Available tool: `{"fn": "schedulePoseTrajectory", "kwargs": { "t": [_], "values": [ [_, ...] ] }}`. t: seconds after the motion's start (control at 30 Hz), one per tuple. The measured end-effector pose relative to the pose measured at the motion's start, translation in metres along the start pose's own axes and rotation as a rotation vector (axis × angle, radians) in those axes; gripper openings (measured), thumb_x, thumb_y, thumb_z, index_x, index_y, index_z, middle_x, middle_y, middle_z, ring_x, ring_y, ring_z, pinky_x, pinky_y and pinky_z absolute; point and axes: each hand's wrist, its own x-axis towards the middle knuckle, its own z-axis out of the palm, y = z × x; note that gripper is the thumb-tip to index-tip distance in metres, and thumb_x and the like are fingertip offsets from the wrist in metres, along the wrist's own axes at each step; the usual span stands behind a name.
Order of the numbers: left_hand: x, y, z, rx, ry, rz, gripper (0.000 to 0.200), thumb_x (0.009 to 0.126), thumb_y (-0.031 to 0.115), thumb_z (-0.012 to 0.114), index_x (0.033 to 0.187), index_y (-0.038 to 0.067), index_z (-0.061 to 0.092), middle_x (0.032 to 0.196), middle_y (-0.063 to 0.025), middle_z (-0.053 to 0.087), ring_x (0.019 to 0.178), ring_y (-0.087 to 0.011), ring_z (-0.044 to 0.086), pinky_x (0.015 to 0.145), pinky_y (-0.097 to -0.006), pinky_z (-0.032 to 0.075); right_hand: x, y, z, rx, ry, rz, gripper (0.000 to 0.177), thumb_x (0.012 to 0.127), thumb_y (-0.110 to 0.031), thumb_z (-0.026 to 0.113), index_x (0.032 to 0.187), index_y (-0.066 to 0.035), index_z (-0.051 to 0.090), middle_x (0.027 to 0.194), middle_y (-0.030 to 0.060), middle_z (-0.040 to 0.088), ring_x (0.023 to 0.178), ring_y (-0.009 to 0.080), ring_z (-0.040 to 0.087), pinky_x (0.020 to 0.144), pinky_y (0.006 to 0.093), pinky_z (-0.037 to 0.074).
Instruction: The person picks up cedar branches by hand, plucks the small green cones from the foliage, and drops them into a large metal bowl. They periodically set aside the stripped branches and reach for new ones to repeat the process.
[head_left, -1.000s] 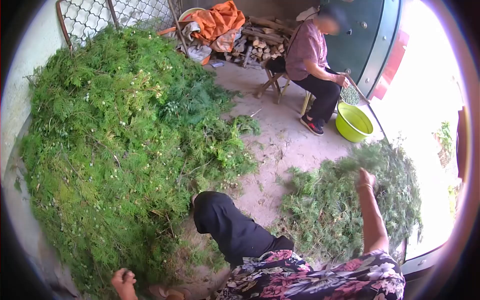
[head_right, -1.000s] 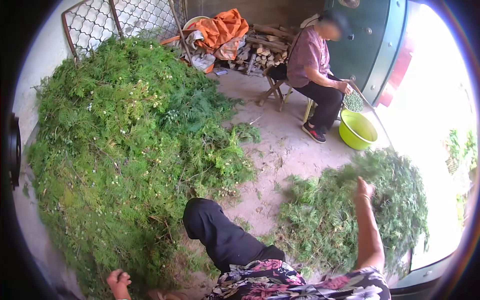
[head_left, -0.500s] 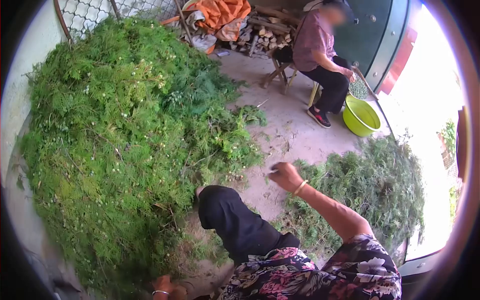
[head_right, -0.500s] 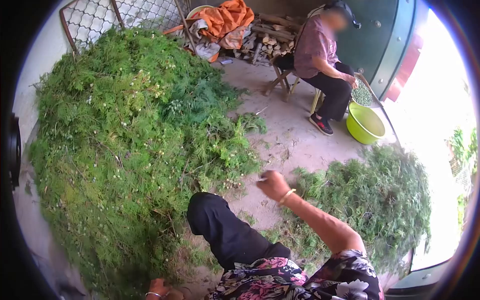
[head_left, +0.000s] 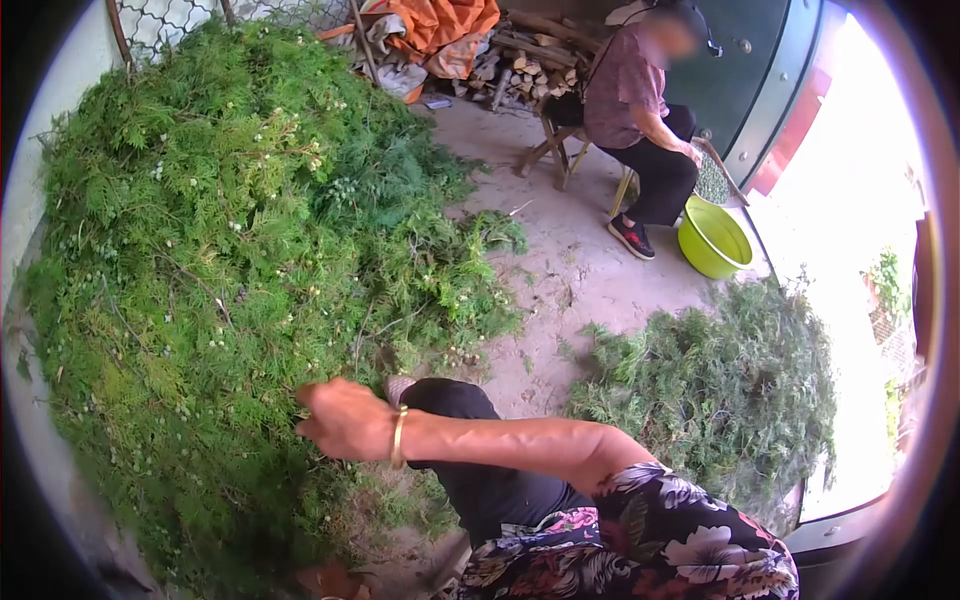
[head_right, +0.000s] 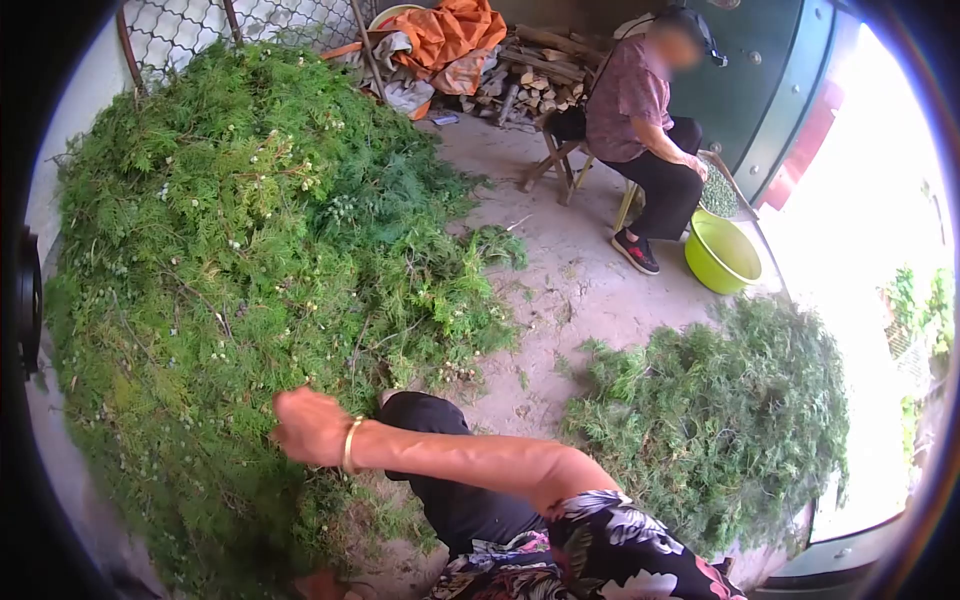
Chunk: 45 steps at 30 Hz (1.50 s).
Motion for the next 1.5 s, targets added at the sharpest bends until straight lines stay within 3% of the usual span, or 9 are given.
{"fn": "schedulePoseTrajectory", "kwargs": {
  "t": [0.43, 0.63, 0.7, 0.9, 0.93, 1.23, 1.33, 1.43, 1.5],
  "values": [
    [0.06, 0.031, -0.008, -0.35, -0.002, -0.268, 0.042, 0.069, 0.033, 0.067, 0.098, 0.002, 0.061, 0.096, -0.0235, 0.063, 0.092, -0.0391, 0.059, 0.081, -0.0455, 0.047, 0.089, -0.012, 0.032, -0.037, 0.027, -0.12, 0.028, 0.076, -0.018, 0.065, 0.078, 0.01, 0.063, 0.071, 0.0277, 0.062, 0.072, 0.0383, 0.065, 0.067, 0.0402, 0.053],
    [0.116, 0.062, 0.015, -0.304, 0.047, -0.254, 0.041, 0.073, 0.02, 0.067, 0.108, 0.0, 0.059, 0.098, -0.0224, 0.063, 0.086, -0.0363, 0.062, 0.076, -0.0441, 0.051, 0.1, 0.024, 0.047, 0.188, 0.053, -0.081, 0.033, 0.078, -0.02, 0.066, 0.085, 0.012, 0.064, 0.06, 0.0167, 0.061, 0.054, 0.0179, 0.057, 0.052, 0.0316, 0.045],
    [0.14, 0.064, 0.021, -0.439, 0.112, -0.229, 0.034, 0.073, 0.017, 0.068, 0.102, 0.001, 0.06, 0.091, -0.0223, 0.063, 0.084, -0.0367, 0.061, 0.076, -0.0433, 0.051, 0.099, 0.019, 0.038, 0.096, -0.096, 0.063, 0.036, 0.082, -0.017, 0.064, 0.101, 0.013, 0.059, 0.082, 0.0154, 0.066, 0.079, 0.0178, 0.063, 0.073, 0.0266, 0.049],
    [0.216, 0.068, 0.032, -0.377, 0.287, -0.201, 0.021, 0.079, 0.011, 0.058, 0.098, 0.005, 0.061, 0.083, -0.0219, 0.062, 0.078, -0.0369, 0.062, 0.068, -0.0442, 0.052, 0.103, 0.025, 0.027, 0.162, -0.125, 0.242, 0.031, 0.086, -0.015, 0.059, 0.103, 0.011, 0.058, 0.084, 0.0166, 0.066, 0.08, 0.0193, 0.064, 0.076, 0.0288, 0.049],
    [0.224, 0.07, 0.037, -0.301, 0.265, -0.254, 0.02, 0.081, 0.011, 0.054, 0.1, 0.005, 0.06, 0.085, -0.0225, 0.061, 0.076, -0.0367, 0.063, 0.065, -0.0448, 0.052, 0.094, 0.027, 0.04, 0.605, -0.052, 0.105, 0.031, 0.087, -0.015, 0.058, 0.103, 0.011, 0.058, 0.084, 0.0172, 0.067, 0.08, 0.0199, 0.065, 0.078, 0.0296, 0.05],
    [0.231, 0.076, 0.09, -0.159, 0.281, -0.181, 0.023, 0.077, 0.007, 0.055, 0.1, 0.003, 0.056, 0.095, -0.0249, 0.058, 0.077, -0.0384, 0.062, 0.065, -0.0436, 0.053, 0.098, 0.023, 0.034, 0.386, 0.06, 0.227, 0.033, 0.084, -0.016, 0.061, 0.103, 0.011, 0.058, 0.084, 0.0168, 0.066, 0.08, 0.0193, 0.065, 0.077, 0.0282, 0.05],
    [0.225, 0.061, 0.152, -0.75, 0.445, -0.193, 0.02, 0.072, 0.005, 0.06, 0.091, -0.001, 0.058, 0.085, -0.0212, 0.063, 0.075, -0.037, 0.062, 0.065, -0.0414, 0.051, 0.094, 0.004, 0.043, 0.343, 0.088, 0.179, 0.031, 0.083, -0.013, 0.062, 0.102, 0.011, 0.058, 0.083, 0.0156, 0.066, 0.079, 0.0185, 0.064, 0.075, 0.0267, 0.05],
    [0.176, 0.08, 0.059, -1.063, 0.36, -0.21, 0.019, 0.07, 0.0, 0.06, 0.089, -0.004, 0.06, 0.075, -0.0195, 0.064, 0.064, -0.0288, 0.063, 0.059, -0.0367, 0.05, 0.092, 0.026, 0.047, 0.572, 0.058, -0.12, 0.026, 0.083, -0.008, 0.061, 0.101, 0.011, 0.059, 0.081, 0.0143, 0.066, 0.077, 0.0166, 0.064, 0.068, 0.0248, 0.051],
    [0.149, 0.083, -0.015, -1.466, 0.263, -0.203, 0.019, 0.072, -0.001, 0.06, 0.091, -0.004, 0.06, 0.076, -0.017, 0.064, 0.065, -0.0259, 0.063, 0.059, -0.0352, 0.05, 0.093, 0.012, 0.041, 0.332, -0.153, 0.081, 0.021, 0.083, -0.004, 0.061, 0.1, 0.01, 0.061, 0.079, 0.0126, 0.066, 0.073, 0.0136, 0.063, 0.064, 0.0243, 0.05]
  ]
}}
